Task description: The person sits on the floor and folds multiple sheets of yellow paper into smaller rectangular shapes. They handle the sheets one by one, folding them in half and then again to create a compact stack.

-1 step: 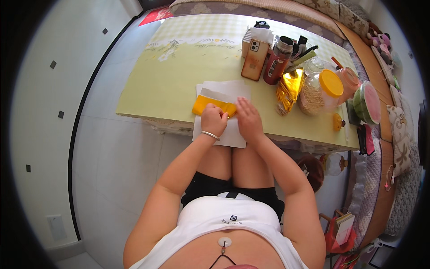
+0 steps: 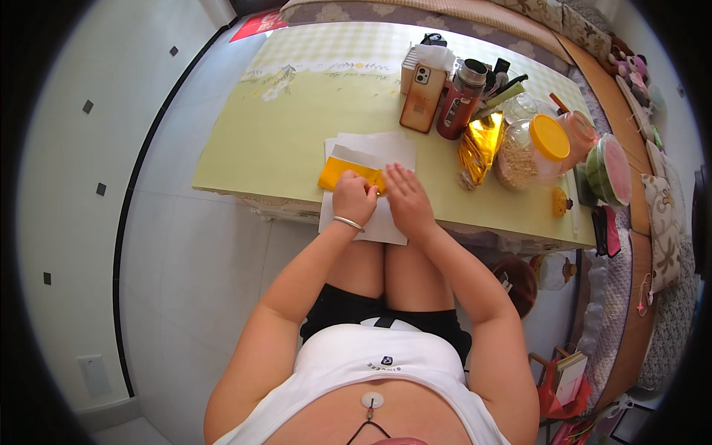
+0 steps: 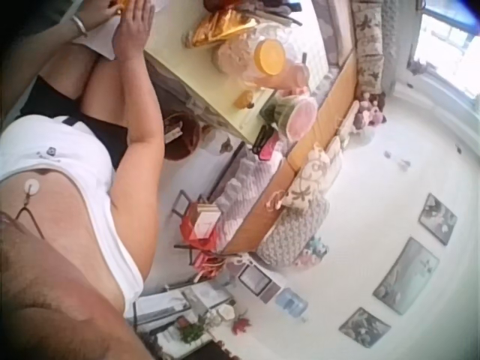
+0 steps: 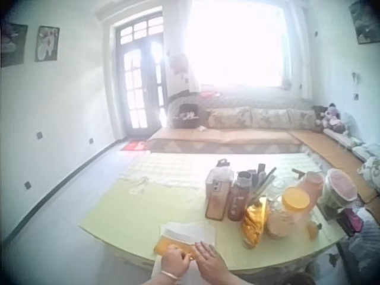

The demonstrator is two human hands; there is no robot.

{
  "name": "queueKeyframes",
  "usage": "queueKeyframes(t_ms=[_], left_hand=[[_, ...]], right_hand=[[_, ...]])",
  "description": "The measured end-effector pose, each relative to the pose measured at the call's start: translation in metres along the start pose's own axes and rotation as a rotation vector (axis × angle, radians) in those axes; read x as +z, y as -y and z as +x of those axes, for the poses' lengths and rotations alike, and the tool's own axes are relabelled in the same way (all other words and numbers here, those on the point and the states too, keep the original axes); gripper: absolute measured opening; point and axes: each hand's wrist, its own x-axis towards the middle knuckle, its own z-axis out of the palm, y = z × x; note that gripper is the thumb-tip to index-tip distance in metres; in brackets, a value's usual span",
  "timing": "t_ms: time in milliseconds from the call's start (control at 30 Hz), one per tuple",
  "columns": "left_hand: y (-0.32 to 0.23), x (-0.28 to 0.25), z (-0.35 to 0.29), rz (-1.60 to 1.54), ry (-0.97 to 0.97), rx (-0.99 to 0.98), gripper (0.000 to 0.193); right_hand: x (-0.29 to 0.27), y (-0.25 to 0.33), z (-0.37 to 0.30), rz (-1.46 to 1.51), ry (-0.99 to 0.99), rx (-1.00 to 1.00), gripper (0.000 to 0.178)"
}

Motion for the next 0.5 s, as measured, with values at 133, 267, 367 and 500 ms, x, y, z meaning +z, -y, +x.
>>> queueKeyframes(t_ms=[133, 267, 367, 500], left_hand=[[0.000, 0.002, 0.002, 0.035, -0.010, 0.001, 0.018], [0.002, 0.002, 0.004, 0.029, -0.023, 0.038, 0.019], [0.001, 0.002, 0.003, 0.042, -0.013, 0.067, 0.015], [0.004, -0.018, 0.001, 0.057, 0.092, 0.158, 0.009]], right_hand=[[-0.005, 0.013, 0.000, 0.115, 0.191, -0.001, 0.065], [-0.001, 0.010, -0.001, 0.129, 0.343, 0.060, 0.081], [0.003, 0.010, -0.003, 0.113, 0.363, 0.077, 0.086], [0.001, 0.009, -0.001, 0.117, 0.416, 0.070, 0.090]])
